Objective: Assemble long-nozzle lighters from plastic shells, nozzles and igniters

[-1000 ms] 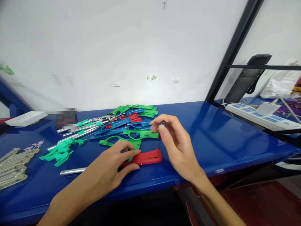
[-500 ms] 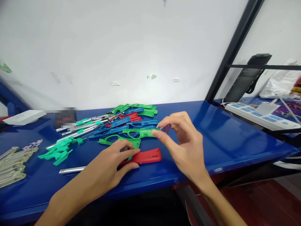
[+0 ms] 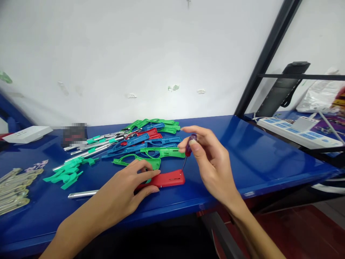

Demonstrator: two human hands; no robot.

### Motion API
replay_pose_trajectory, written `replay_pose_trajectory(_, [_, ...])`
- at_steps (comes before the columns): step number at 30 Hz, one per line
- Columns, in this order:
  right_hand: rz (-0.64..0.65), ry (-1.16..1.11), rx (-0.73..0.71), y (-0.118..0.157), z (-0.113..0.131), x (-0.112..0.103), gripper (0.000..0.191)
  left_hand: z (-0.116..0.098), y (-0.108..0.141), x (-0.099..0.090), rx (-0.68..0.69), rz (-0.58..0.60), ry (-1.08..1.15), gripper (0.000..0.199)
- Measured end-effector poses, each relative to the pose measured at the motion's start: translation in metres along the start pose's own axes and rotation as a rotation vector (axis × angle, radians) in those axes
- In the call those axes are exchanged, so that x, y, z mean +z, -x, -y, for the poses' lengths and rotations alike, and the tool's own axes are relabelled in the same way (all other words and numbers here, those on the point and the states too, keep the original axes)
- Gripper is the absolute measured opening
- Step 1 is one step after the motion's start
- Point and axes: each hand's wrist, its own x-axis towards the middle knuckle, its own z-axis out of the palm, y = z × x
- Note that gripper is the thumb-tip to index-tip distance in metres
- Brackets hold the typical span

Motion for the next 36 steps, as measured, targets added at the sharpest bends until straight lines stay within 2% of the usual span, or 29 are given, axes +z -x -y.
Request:
replay_pose_trajectory(3, [0.027, -0.058, -0.036, 0.002, -0.006, 0.002, 0.016, 0.000, -0.001, 0.000, -0.004, 0.002, 0.003, 0.027])
replay_pose_trajectory(5, [0.001, -0.061, -0.053, 0.003, -0.007, 0.005, 0.009, -0.001, -0.002, 0.000, -0.004, -0.001, 0.001, 0.027])
replay_pose_trajectory(9, [-0.109, -0.043, -0.094, 0.003, -0.003, 0.006, 0.028, -0.001, -0.001, -0.001, -0.006, -0.005, -0.002, 0.028])
replay_pose_trajectory(12, [-0.010, -0.056, -0.048, 0.004, -0.001, 0.002, 0.011, 0.000, 0.000, -0.001, -0.003, 0.000, 0.002, 0.028])
replay_pose_trajectory(14, [0.053, -0.076, -0.021, 0.004, -0.001, 0.002, 0.011, 0.001, 0.000, 0.000, 0.000, -0.004, 0.004, 0.028])
replay_pose_trajectory(16, [0.035, -0.087, -0.018, 0.004, -0.002, 0.003, 0.009, 0.001, 0.000, 0.001, 0.003, -0.009, 0.006, 0.028])
replay_pose_trajectory(20, [-0.087, -0.059, -0.032, 0.001, -0.005, 0.003, 0.022, 0.001, 0.000, 0.001, 0.003, -0.011, 0.003, 0.027])
replay_pose_trajectory(22, [-0.057, -0.053, -0.007, 0.001, -0.007, -0.001, 0.013, 0.001, 0.000, 0.001, 0.004, -0.014, 0.005, 0.026])
replay_pose_trajectory(26, [0.060, -0.077, 0.035, 0.003, -0.008, -0.004, 0.025, 0.002, -0.003, 0.002, 0.005, -0.012, -0.001, 0.028])
replay_pose_trajectory(29, [0.003, -0.055, 0.010, 0.002, -0.006, 0.000, 0.020, 0.002, -0.002, 0.001, 0.006, -0.013, -0.008, 0.029])
replay_pose_trajectory(32, [-0.105, 0.002, -0.009, 0.000, -0.002, 0.002, 0.027, 0.002, -0.001, 0.001, 0.002, -0.013, -0.014, 0.028])
replay_pose_trajectory(34, [-0.087, 0.034, 0.019, 0.000, 0.001, 0.001, 0.024, 0.001, -0.001, 0.000, 0.000, -0.011, -0.016, 0.028])
replay_pose_trajectory(36, [-0.006, 0.030, 0.047, 0.000, 0.002, -0.001, 0.030, 0.000, -0.001, 0.001, 0.001, -0.010, -0.016, 0.028])
